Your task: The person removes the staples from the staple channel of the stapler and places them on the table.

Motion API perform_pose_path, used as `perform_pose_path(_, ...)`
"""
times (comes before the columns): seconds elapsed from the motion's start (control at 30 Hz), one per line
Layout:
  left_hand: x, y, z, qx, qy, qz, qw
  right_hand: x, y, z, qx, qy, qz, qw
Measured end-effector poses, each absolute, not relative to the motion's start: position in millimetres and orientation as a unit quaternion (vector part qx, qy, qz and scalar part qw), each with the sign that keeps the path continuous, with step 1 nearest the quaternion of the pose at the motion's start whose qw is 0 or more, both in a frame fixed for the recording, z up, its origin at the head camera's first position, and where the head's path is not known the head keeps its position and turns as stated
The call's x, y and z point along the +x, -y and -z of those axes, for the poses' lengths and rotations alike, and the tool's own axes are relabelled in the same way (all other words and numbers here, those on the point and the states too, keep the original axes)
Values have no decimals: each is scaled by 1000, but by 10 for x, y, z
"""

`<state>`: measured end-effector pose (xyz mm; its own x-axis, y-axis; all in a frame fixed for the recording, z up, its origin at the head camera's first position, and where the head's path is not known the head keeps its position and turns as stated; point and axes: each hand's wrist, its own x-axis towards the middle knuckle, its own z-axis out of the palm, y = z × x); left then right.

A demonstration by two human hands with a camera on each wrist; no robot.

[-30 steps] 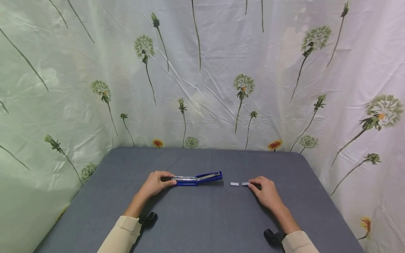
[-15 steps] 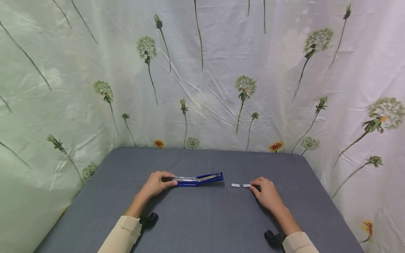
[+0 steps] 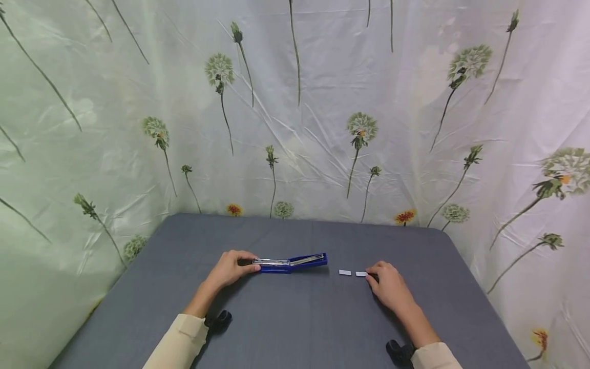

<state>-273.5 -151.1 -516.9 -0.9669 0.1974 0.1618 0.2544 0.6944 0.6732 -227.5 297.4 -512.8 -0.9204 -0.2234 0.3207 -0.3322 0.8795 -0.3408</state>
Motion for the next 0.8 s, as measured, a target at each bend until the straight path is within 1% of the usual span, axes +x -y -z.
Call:
perform_pose_path(0.17,-2740,1525,5158,-133,920,365,40,-2284,-2960,5136,141,961,-201,130)
perform_pose_path(0.4,-2749,1517,5171,-127,920,371,28,-2291,-2967,5155,134,961,-206,129)
perform_pose_path(0.63,-2762,1512,5164,-127,918,373,38,-2296,-2968,5154,126,958,-223,131)
perform_pose_path(0.8,-2704,1542,5194,-122,922,366,24,-2244,-2958,5188,127,957,-234,114)
